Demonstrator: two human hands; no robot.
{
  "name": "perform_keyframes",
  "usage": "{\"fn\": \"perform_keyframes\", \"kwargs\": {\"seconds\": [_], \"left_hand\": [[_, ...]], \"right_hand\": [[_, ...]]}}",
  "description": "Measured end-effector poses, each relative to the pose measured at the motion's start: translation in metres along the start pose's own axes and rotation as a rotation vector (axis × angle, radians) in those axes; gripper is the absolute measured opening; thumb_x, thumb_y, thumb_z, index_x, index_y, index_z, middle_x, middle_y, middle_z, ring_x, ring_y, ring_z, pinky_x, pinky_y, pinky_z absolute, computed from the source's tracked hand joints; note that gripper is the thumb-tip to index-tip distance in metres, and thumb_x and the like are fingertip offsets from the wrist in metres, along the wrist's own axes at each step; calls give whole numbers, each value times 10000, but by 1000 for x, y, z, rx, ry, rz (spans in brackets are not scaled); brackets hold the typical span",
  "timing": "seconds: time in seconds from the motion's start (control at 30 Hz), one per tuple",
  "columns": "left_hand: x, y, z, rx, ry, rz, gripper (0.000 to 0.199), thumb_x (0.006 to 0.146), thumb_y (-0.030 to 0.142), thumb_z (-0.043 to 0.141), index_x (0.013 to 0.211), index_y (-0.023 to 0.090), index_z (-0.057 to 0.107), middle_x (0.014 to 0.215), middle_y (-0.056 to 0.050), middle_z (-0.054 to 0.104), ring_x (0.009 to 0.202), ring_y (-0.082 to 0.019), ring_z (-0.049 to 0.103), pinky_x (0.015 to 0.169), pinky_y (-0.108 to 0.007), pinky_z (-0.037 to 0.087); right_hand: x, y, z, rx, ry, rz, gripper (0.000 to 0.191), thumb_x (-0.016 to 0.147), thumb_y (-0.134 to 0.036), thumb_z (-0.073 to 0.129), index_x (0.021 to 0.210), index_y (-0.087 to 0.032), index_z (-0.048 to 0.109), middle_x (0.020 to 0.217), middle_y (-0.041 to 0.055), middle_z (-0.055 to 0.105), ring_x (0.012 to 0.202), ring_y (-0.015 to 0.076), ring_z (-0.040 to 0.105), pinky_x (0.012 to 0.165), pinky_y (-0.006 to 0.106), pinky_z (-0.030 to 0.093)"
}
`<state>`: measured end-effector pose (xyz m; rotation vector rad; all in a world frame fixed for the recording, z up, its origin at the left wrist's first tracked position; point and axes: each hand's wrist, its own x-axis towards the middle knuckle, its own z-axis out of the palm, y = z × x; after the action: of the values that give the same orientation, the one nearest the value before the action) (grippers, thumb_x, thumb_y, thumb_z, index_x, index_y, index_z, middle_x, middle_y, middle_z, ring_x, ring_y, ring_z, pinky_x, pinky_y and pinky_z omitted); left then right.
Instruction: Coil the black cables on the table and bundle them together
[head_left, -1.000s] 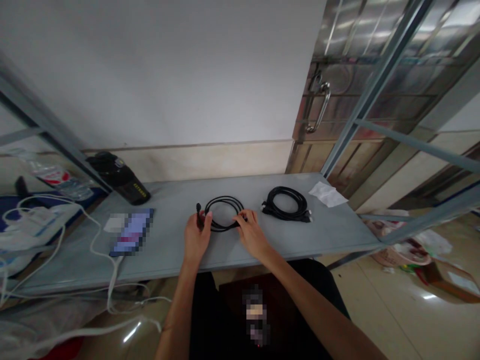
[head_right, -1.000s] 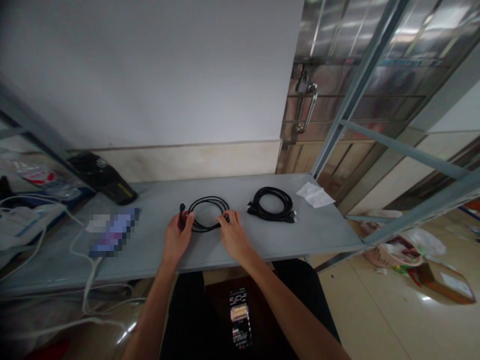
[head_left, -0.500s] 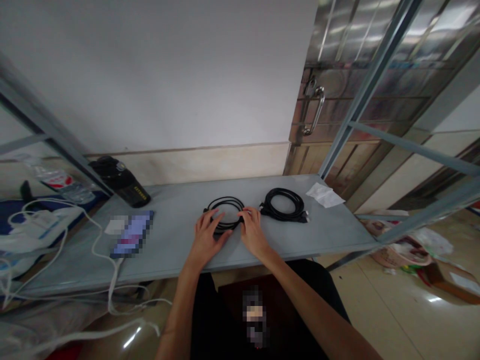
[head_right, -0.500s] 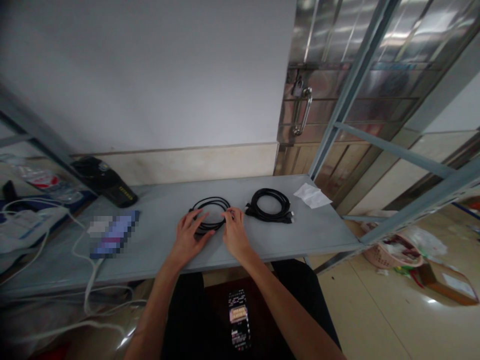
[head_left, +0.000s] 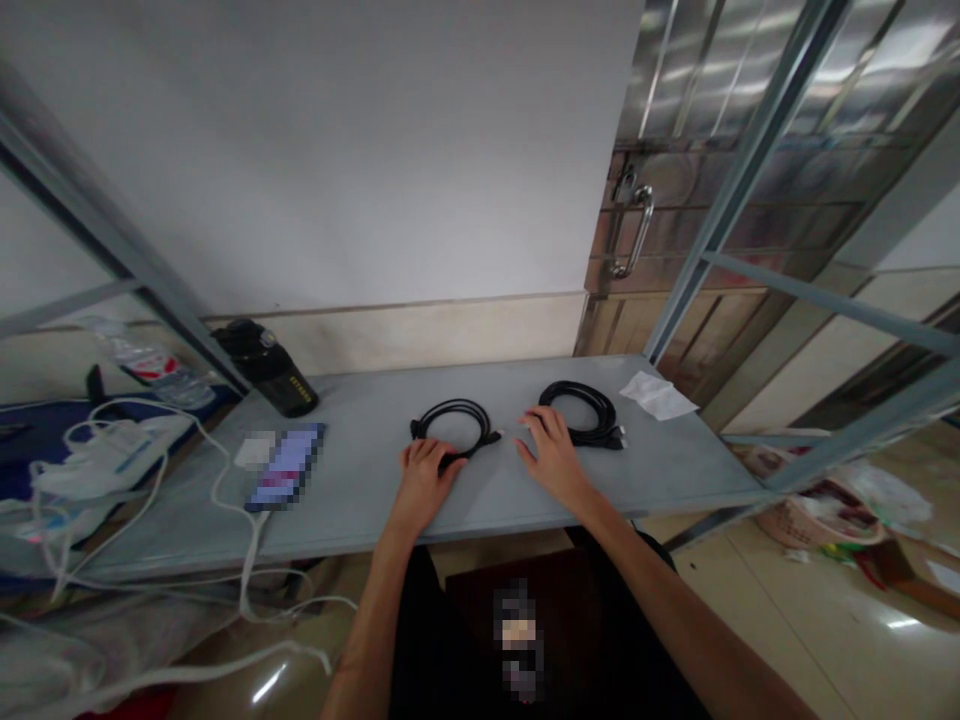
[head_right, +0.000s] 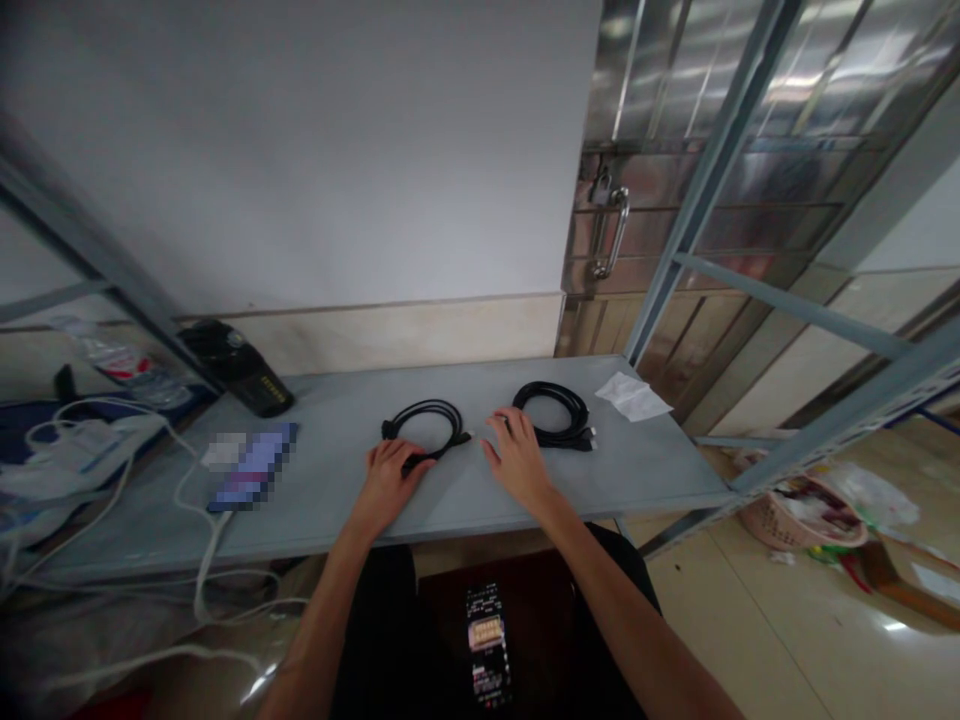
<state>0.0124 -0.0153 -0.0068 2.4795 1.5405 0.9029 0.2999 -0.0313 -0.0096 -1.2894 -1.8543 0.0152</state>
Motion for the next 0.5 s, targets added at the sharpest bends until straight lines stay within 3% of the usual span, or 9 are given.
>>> {"fn": "perform_keyframes", "kwargs": {"seconds": [0.13, 0.23, 0.5], "left_hand": [[-1, -1, 2, 28, 28, -24, 150, 1067, 396, 713, 1100, 252, 736, 1146, -95, 786, 1186, -371, 655, 1096, -553, 445], [-2, -2, 4, 45, 32, -38, 159, 1069, 404, 701, 1104, 253, 734, 1152, -96, 786, 1194, -381, 650, 1101, -569, 442], [-1, -2, 5, 83, 35, -43, 177, 1072, 432, 688, 1099, 260, 725, 1158, -101, 782, 1187, -384, 655, 1095, -567, 454]], "right_hand": [[-12, 49, -38, -191, -94, -26, 426, 1091, -425, 683, 1458, -217, 631, 1389, 175, 662, 1340, 394, 592, 1204, 618, 516], [-25, 70, -47, -246, -101, 4, 393, 1131, -445, 610, 1440, -205, 637, 1336, 171, 694, 1313, 382, 616, 1170, 583, 541], [-33, 73, -40, -309, -97, 73, 427, 1156, -504, 540, 1435, -206, 666, 1290, 182, 702, 1226, 400, 625, 1071, 571, 537]]}}
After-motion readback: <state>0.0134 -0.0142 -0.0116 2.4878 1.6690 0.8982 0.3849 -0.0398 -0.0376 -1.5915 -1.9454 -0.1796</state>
